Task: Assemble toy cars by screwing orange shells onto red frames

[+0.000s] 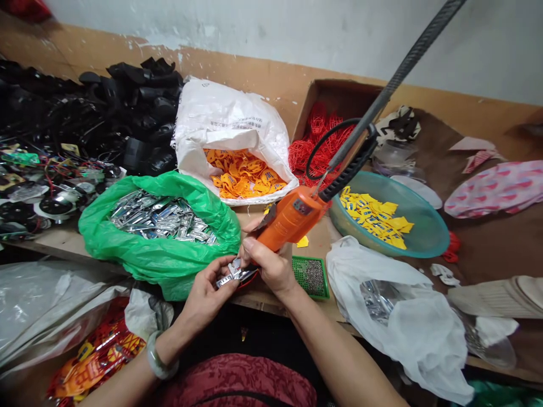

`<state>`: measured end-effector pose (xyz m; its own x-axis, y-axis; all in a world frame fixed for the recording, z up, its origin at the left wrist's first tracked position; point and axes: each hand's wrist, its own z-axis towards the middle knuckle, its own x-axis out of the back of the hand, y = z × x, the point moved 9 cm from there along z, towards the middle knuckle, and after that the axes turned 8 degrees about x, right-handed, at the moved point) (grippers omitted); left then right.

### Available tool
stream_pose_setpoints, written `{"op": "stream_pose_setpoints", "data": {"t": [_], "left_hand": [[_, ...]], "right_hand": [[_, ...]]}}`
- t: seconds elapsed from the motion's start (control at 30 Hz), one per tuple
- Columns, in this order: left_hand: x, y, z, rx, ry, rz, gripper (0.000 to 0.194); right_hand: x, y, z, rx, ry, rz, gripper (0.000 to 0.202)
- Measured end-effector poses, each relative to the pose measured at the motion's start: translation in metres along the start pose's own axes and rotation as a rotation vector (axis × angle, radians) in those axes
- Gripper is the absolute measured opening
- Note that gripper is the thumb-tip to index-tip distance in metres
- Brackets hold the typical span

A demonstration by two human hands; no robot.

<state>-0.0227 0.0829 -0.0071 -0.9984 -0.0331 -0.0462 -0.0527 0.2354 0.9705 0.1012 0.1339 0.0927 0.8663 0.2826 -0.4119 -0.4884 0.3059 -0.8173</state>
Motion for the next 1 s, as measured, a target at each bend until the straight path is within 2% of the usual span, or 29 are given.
{"op": "stream_pose_setpoints", "data": {"t": [0.27,0.57,0.87,1.0], "left_hand": [[0.0,0.001,0.0,0.004,-0.004,0.016,0.044],[-0.001,0.002,0.0,-0.006,-0.003,0.031,0.041],[-0.001,0.003,-0.001,0.009,0.002,-0.039,0.042],[-0.001,0.002,0.0,0.023,0.007,-0.082,0.043]], "right_hand": [[-0.007,-0.002,-0.001,-0.003,-0.021,-0.022,0.012],[-0.004,-0.001,0.0,-0.021,-0.026,-0.067,0.013],[-0.009,0.002,-0.004,-0.054,-0.075,-0.078,0.018],[-0.015,0.006,-0.006,-0.101,-0.135,-0.152,0.019]]}}
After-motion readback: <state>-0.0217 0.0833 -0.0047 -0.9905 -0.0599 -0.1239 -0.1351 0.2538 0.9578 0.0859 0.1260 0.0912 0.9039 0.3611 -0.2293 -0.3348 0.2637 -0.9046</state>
